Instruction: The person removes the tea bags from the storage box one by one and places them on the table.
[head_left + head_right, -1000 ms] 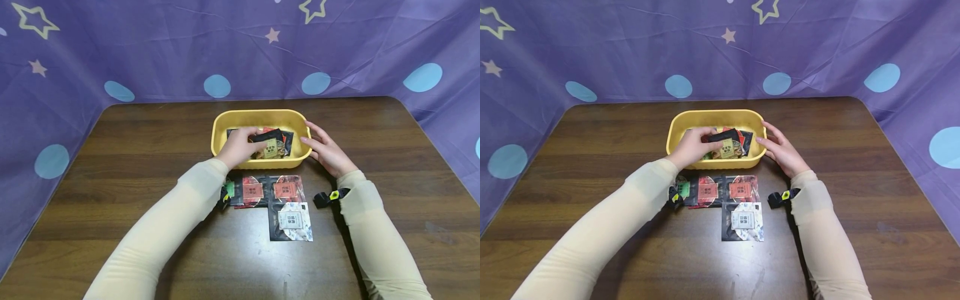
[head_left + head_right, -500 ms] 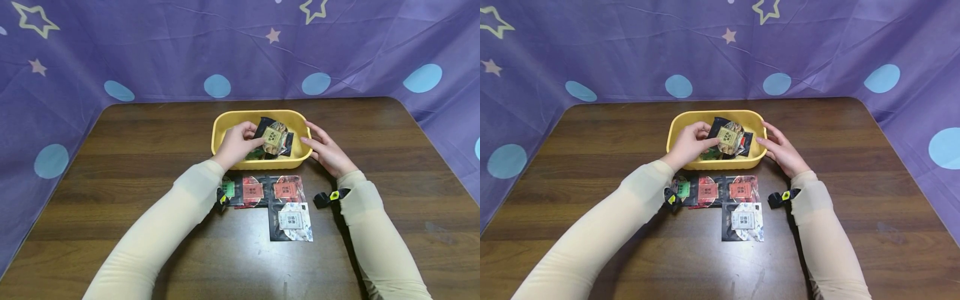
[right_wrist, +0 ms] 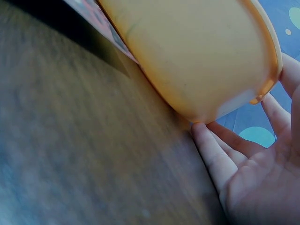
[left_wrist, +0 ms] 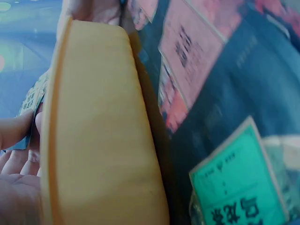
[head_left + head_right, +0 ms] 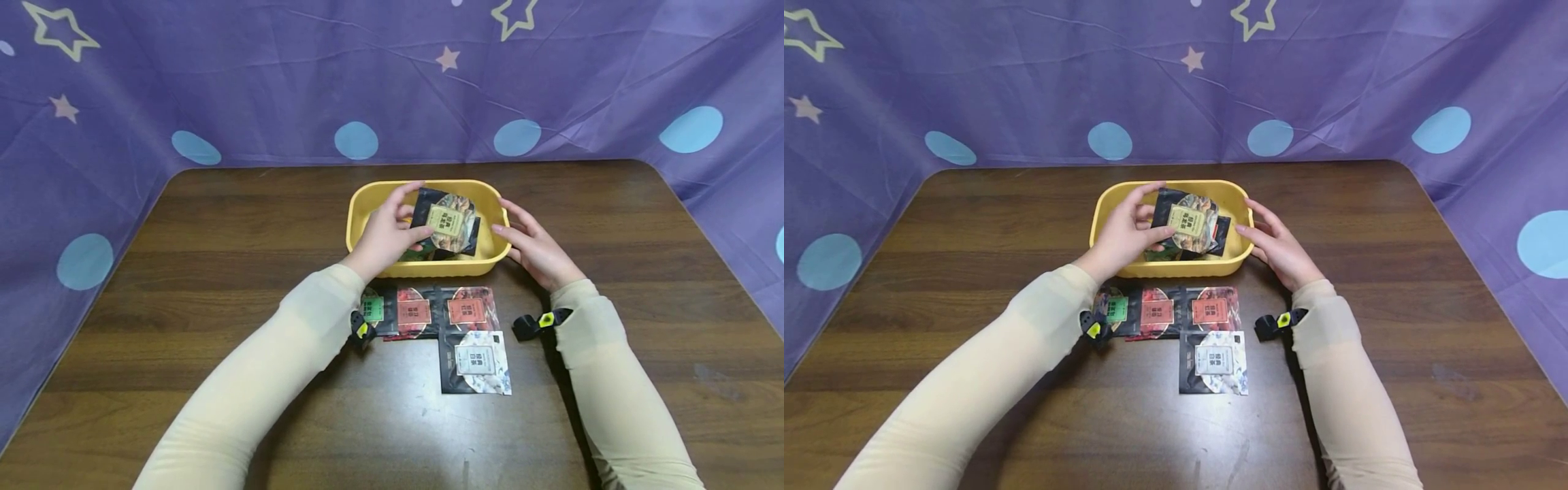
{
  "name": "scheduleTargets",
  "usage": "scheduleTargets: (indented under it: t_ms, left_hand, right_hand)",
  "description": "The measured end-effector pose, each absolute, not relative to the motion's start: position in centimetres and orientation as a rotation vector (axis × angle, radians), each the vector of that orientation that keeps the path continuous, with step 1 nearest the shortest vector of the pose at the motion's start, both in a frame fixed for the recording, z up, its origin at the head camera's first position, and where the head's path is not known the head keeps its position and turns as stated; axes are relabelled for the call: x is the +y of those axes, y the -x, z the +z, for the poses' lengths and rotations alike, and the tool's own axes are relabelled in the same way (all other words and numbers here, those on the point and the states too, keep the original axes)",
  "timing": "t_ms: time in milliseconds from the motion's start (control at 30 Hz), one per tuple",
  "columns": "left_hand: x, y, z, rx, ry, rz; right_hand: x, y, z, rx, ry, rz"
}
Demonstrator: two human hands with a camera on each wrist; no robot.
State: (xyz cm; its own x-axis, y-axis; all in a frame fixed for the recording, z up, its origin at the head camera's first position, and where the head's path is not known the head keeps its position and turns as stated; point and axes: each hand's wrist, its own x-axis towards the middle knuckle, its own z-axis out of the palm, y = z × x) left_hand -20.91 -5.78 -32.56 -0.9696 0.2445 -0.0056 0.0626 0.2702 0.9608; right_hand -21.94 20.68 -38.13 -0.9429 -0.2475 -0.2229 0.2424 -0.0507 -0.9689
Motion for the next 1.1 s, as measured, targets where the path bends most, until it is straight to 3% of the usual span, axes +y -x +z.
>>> scheduleTargets:
  t_ms: [267,467,767,1100]
  left_hand:
    - [-5.4,19.6,-31.7,2.24,-0.168,1.946]
    - [-5.2,18.2,-31.4,2.221,-0.262,2.018]
    - [-5.8,16.2,-31.3,2.485,-0.377,1.789]
    - [-7.3,14.1,-31.6,2.337,-0.345,1.734]
  right_hand:
    - [20.7,21.8,-38.0,1.898,0.018,-2.063]
    - [20.8,21.7,-38.1,1.883,0.029,-2.095]
    - [21.0,21.8,-38.3,1.863,0.043,-2.126]
    - [21.0,21.8,-38.4,1.867,0.045,-2.128]
